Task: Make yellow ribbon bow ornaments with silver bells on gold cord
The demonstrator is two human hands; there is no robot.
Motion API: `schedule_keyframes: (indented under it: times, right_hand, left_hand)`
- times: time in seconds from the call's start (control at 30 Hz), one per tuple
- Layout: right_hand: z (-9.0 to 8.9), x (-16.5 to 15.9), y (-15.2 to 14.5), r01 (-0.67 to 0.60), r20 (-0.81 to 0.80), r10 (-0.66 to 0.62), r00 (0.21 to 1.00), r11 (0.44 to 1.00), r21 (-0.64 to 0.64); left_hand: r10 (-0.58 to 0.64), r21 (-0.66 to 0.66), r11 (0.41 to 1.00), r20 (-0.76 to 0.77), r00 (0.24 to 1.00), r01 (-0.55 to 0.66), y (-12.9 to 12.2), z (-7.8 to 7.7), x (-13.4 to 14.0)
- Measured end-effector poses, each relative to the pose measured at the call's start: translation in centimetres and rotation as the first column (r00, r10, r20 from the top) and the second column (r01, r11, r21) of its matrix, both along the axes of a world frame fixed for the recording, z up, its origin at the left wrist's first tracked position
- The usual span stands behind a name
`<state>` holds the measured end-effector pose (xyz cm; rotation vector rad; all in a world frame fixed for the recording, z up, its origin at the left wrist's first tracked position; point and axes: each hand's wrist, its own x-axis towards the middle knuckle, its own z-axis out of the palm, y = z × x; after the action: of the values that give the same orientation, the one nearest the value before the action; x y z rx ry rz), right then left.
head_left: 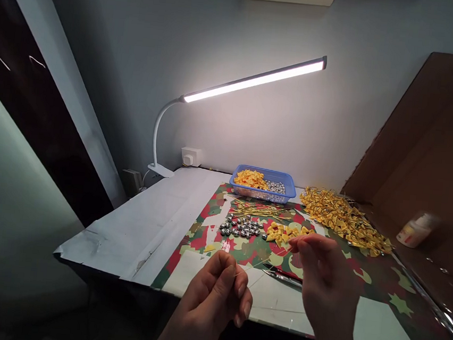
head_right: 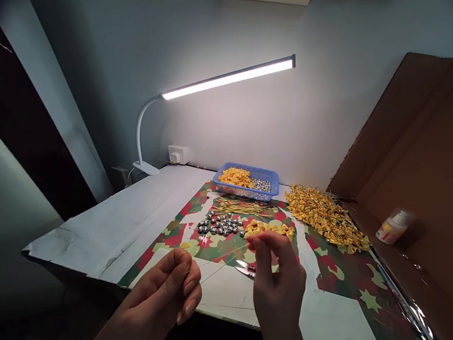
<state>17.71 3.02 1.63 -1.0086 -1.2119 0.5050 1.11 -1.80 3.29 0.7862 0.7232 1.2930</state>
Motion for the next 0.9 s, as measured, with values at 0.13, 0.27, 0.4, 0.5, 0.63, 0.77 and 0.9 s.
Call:
schedule_keyframes:
  times: [0.13,0.27,0.4,0.5,0.63,0.77,0.9]
  right_hand:
    - [-0.4,2.1,1.6,0.146,0.21,-0.179,0.961,0.976,0.162]
    - [-0.1,3.1,2.2,0.207,0.307,-0.284,0.908,0.944,0.257]
    - [0.5,3.2,2.7,0.254,0.43,-0.428,0.794,0.878,0.406]
    - [0.9,3.7,3.6,0.256,0.492,-0.528,0.692,0.817,0.516]
    - [1.9,4.8,4.7,0.291,0.505,-0.627,0.593,0.752,0.592]
    - [3.0,5.8,5.2,0.327,0.502,-0.683,0.53,0.711,0.622]
    - [4.2,6.5,5.5,0.377,0.483,-0.728,0.486,0.674,0.636]
  left_hand:
    - [-0.077,0.018,0.997,-0.08,0.994,0.078,0.0,-0.5,-0.4]
    - [-0.147,0.03,0.988,-0.152,0.977,0.153,0.0,-0.9,-0.5]
    - [-0.167,0.069,0.98,-0.244,0.955,0.189,-0.3,-0.5,-0.4]
    - [-0.19,0.075,0.973,-0.286,0.939,0.22,-0.6,-0.1,-0.3]
    - [-0.185,0.055,0.976,-0.292,0.939,0.209,-0.8,-0.1,-0.5]
    - [-0.191,0.053,0.974,-0.325,0.926,0.219,-0.7,-0.5,-0.9]
    - [-0.206,0.062,0.967,-0.368,0.906,0.245,-0.5,-0.8,-1.2]
